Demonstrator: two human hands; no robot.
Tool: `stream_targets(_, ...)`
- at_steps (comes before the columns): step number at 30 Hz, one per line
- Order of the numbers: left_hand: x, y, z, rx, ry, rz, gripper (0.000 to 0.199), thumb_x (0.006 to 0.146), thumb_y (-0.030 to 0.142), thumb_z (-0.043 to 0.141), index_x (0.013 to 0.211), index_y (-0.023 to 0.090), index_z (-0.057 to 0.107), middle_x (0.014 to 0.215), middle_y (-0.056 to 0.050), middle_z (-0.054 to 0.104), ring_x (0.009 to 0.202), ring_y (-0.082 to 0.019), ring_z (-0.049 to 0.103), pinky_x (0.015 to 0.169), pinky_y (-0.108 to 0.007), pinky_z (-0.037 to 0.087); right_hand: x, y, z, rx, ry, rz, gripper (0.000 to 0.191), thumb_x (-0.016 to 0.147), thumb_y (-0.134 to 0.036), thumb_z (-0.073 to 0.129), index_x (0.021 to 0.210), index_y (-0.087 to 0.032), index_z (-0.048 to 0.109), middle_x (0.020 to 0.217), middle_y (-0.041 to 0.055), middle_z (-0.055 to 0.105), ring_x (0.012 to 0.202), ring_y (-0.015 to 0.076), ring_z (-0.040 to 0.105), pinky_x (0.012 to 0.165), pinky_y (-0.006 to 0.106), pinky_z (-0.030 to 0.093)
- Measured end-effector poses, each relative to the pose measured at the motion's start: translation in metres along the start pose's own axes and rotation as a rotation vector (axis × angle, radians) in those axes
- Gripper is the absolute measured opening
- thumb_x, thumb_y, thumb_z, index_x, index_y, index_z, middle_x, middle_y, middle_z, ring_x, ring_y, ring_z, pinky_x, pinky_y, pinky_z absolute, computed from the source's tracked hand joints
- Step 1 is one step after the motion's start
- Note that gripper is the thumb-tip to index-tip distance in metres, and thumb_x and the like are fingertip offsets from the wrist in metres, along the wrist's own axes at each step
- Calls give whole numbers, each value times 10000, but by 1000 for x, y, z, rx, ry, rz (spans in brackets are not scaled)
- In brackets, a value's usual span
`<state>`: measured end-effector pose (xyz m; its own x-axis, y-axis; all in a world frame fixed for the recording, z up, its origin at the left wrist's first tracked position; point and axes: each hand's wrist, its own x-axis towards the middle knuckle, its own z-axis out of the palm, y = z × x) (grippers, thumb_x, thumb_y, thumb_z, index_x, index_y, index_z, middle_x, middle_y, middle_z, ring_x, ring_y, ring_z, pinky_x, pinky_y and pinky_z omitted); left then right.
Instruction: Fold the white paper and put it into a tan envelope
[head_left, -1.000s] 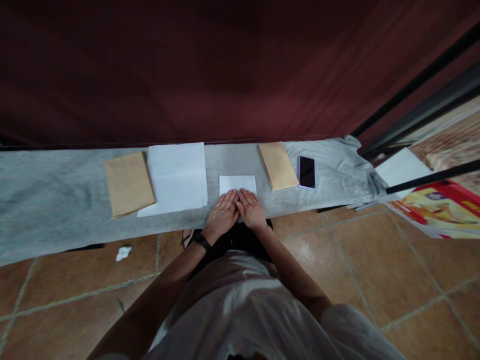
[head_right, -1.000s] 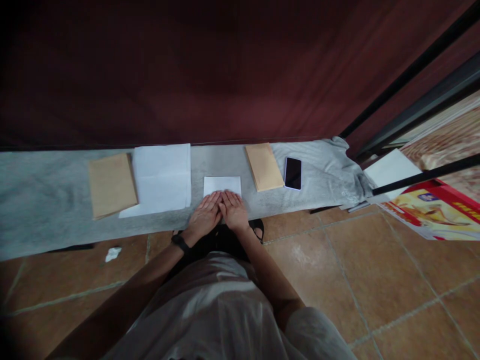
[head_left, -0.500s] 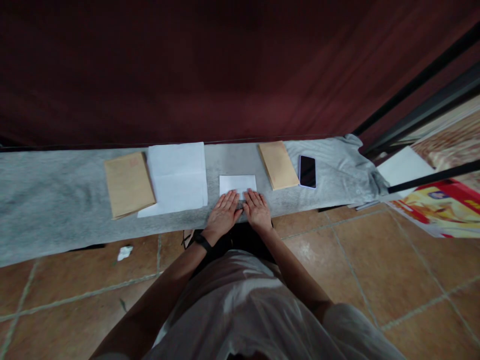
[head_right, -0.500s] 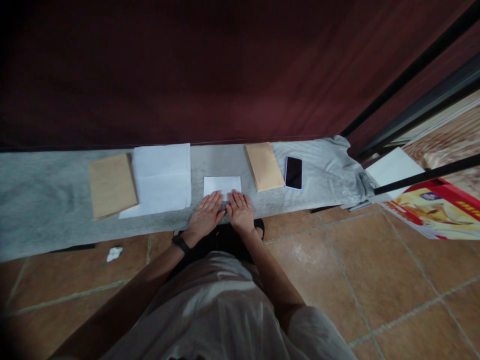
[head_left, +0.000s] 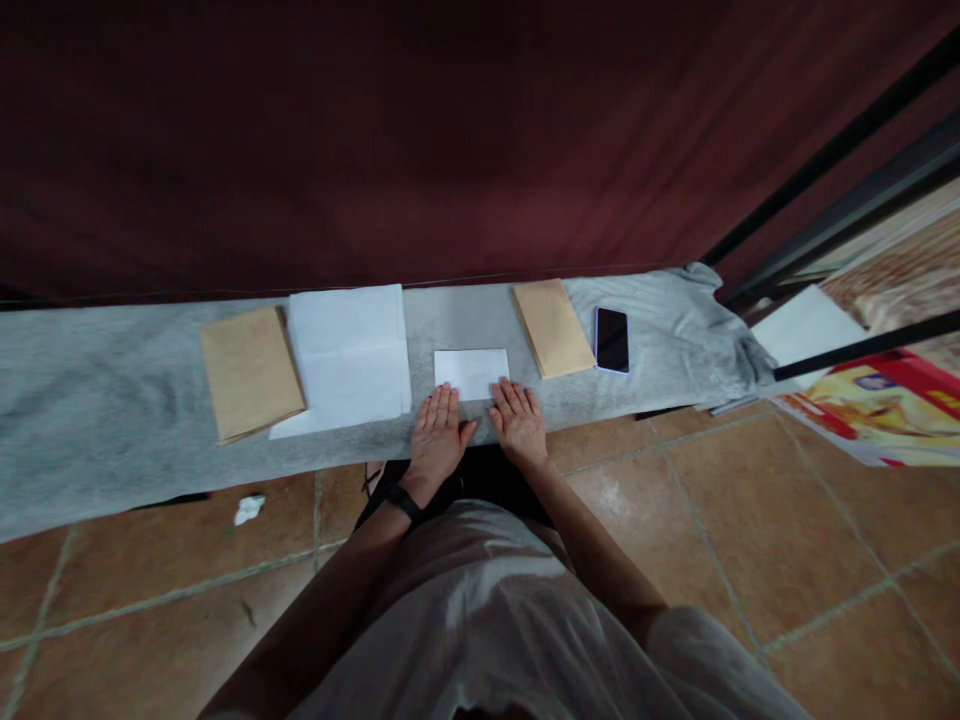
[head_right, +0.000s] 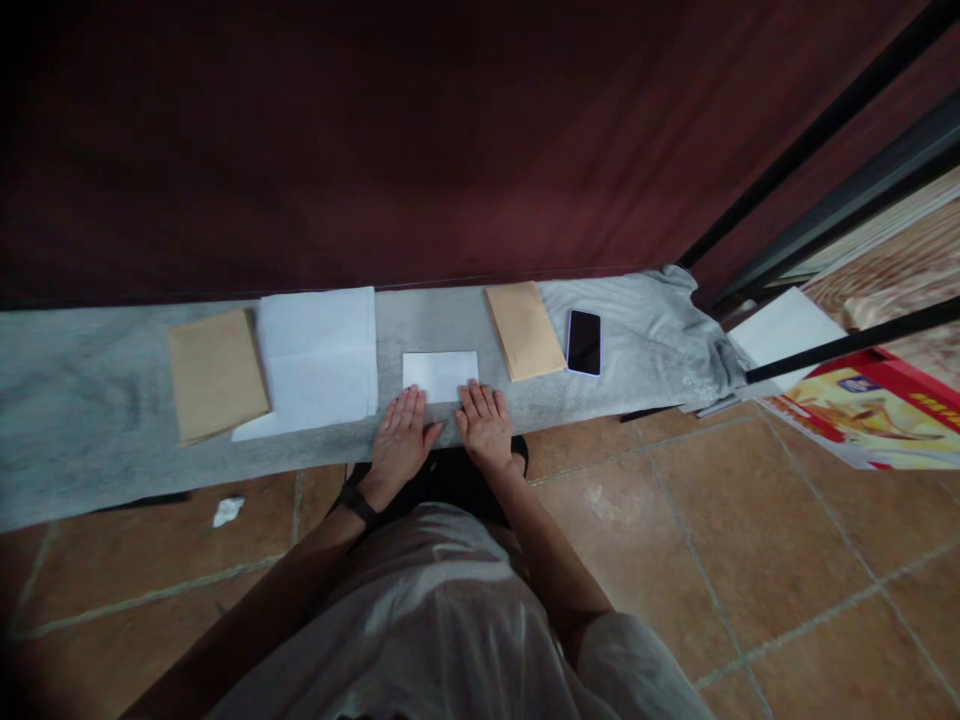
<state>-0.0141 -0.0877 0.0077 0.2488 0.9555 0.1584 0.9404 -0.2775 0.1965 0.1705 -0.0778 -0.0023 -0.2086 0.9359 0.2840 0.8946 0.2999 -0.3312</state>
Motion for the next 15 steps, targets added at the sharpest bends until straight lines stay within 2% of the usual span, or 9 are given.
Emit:
stream_targets(5, -8, 0, -1, -16, 21, -62, 698, 1020, 468, 376, 1548, 14, 324, 1613, -224, 322, 1534, -311, 250, 1244, -509, 254, 0, 0, 1, -3, 0, 5, 492, 1067, -366, 399, 1518, -177, 455, 1575, 98, 447, 1460, 279, 407, 1231, 499, 257)
stream_targets(9, -7, 1, -3, -28, 27, -92, 642, 1033, 407, 335, 1539, 12, 341, 1608, -225, 336, 1538, -304, 241, 1246, -521, 243, 0, 0, 1, -6, -1, 7, 495, 1066, -369, 399, 1520, -176, 451, 1577, 94, 444, 1460, 274, 407, 1233, 492, 252)
stream_targets(15, 11, 10, -8, -58, -4, -15, 593, 1040, 348, 303, 1552, 50, 335, 1637, -175, 305, 1554, -271, 194, 1263, -504, 217, 1, -1, 2, -5, 11, 22, 476, 1060, -349, 413, 1498, -174, 483, 1560, 99, 470, 1450, 280, 418, 1229, 502, 254)
